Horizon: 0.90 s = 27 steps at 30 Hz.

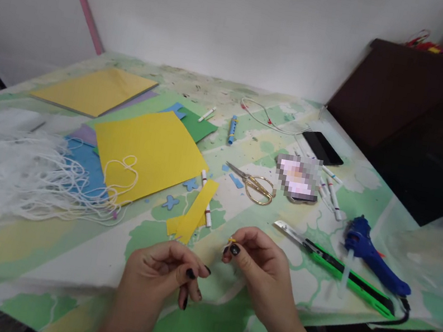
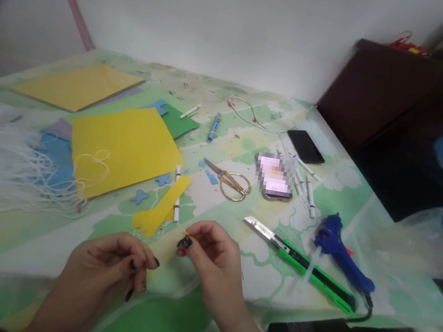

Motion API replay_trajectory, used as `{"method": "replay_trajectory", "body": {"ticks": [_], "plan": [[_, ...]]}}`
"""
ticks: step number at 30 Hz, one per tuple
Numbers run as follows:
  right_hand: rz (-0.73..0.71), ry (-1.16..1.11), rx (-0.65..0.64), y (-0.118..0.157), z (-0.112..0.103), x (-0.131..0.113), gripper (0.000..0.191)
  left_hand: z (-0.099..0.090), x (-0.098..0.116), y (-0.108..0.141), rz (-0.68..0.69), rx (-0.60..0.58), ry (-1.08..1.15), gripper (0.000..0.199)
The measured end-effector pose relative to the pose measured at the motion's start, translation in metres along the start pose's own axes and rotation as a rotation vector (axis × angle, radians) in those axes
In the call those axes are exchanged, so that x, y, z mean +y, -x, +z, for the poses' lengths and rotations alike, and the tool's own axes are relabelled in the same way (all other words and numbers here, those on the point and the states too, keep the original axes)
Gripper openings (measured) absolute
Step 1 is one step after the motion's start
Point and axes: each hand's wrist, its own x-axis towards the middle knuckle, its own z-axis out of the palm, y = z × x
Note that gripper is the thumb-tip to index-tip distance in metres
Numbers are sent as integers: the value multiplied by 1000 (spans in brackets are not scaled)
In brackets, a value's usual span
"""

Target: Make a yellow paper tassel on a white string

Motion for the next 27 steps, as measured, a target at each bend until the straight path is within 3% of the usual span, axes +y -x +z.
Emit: {"method": "replay_trajectory", "body": {"ticks": [7,12,15,18,22,27], "plan": [[-21,-20,15,3,5,0,8,5,-5,-3,151,5,-44,17],[-65,24,32,5,6,1,6,6,-10,3,304,108,-46,40],[-94,44,18,6,8,0,5,3,-12,6,342,107,-142,44],[-68,58,18,7,11,-2,6,3,-10,6,330,89,-199,38],[-103,109,26,9,15,-3,7,7,-6,7,234,93,-208,14],[-197,178,46,15,17,-3,10,7,-6,12,290,108,-274,9]]}}
